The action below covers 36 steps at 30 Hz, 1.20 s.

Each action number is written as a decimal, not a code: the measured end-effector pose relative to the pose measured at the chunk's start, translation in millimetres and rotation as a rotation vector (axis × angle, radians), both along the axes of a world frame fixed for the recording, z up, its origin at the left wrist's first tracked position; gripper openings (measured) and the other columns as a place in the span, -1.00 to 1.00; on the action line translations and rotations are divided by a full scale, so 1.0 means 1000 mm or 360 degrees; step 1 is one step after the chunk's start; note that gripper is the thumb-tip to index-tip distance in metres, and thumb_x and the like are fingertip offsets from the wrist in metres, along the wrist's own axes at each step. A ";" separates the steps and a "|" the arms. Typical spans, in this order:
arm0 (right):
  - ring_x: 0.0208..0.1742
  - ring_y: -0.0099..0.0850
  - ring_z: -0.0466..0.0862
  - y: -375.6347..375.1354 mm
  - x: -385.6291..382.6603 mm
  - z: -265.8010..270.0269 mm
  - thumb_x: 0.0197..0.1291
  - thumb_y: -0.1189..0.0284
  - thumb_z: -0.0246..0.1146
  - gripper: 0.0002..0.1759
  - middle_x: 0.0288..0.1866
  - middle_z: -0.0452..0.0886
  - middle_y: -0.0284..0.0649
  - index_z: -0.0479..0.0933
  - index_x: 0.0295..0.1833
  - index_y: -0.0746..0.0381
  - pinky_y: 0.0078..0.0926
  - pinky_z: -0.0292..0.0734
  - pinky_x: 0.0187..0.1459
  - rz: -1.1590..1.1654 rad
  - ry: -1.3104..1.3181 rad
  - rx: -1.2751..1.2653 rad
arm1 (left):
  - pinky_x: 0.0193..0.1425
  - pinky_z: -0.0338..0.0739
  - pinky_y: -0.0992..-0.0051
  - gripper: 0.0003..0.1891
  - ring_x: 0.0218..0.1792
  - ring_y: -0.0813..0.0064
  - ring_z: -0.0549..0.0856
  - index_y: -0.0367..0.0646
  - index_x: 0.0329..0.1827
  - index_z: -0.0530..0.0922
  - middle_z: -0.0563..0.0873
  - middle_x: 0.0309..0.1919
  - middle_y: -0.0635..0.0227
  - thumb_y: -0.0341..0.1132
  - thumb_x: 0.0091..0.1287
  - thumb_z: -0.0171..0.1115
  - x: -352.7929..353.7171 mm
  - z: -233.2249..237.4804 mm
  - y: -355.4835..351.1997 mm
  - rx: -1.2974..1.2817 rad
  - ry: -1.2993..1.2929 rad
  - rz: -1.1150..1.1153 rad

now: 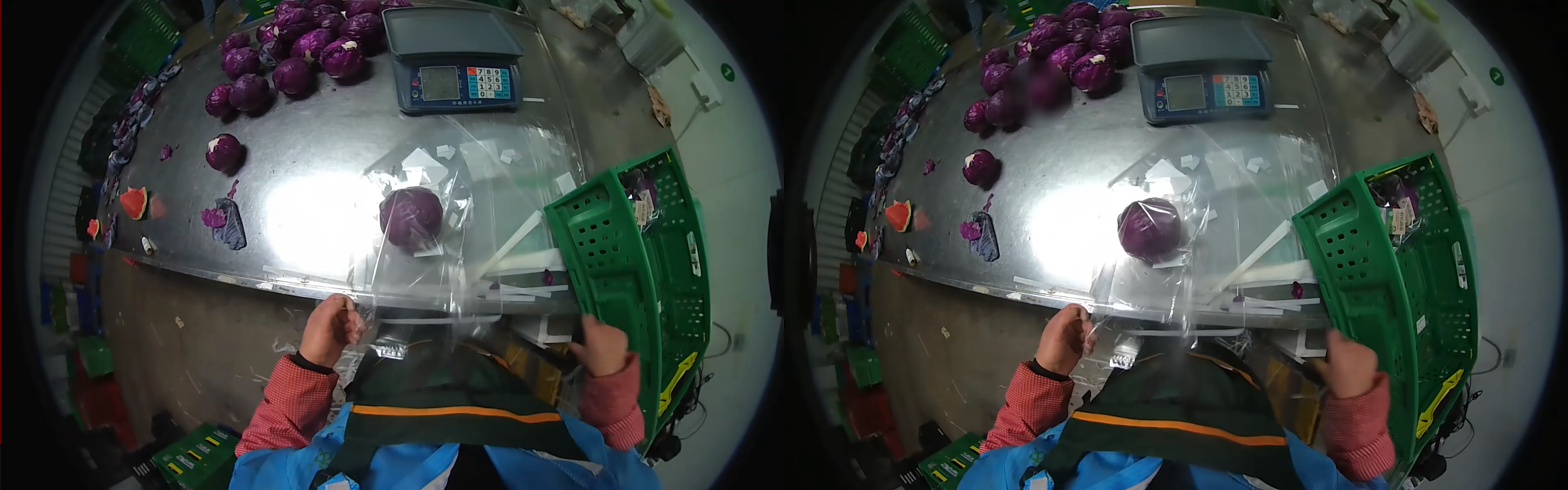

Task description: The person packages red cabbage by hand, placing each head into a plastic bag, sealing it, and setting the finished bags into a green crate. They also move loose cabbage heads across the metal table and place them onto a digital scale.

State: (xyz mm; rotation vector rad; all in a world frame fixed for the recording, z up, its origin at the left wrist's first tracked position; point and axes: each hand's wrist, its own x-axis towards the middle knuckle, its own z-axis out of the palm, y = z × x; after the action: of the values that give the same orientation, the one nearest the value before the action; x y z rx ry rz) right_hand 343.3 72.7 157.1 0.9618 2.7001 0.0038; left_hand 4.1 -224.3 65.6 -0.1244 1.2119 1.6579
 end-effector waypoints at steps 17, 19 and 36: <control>-0.31 -0.46 0.54 0.065 -0.266 -0.045 0.29 0.39 0.14 -0.82 -0.37 0.49 -0.29 0.47 -0.30 0.27 -0.53 0.47 -0.23 -0.0452 0.2188 -0.2078 | 0.03 0.52 0.43 -0.90 -0.18 0.47 0.61 -0.23 -0.17 0.42 0.58 -0.28 0.29 -0.37 0.43 0.03 -0.078 0.028 0.126 0.0147 0.1246 0.0585; -0.46 -0.50 0.52 0.069 -0.287 -0.046 0.35 0.33 0.09 -0.76 -0.47 0.47 -0.32 0.45 -0.32 0.26 -0.56 0.48 -0.38 -0.0811 0.2290 -0.2316 | -0.16 0.53 0.49 -0.88 -0.36 0.58 0.56 -0.14 -0.27 0.37 0.51 -0.45 0.40 -0.32 0.44 -0.02 -0.101 0.042 0.158 0.0182 0.0908 0.0664; -0.31 -0.28 0.56 -0.005 -0.276 -0.198 0.33 0.39 0.08 -0.76 -0.32 0.55 -0.07 0.42 0.01 0.29 -0.28 0.44 -0.23 -0.0929 0.1343 -0.1220 | -0.49 0.43 0.59 -0.93 -0.52 0.61 0.51 -0.21 -0.24 0.38 0.51 -0.52 0.39 -0.55 0.29 0.07 -0.083 -0.079 0.154 -0.0503 0.1486 -0.0206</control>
State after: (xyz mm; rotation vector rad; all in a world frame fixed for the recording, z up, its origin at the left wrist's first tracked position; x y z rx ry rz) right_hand 67.2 67.6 -40.8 1.6291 2.4583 -1.7291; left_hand -78.8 -70.0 -13.3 0.5859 2.1167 1.4108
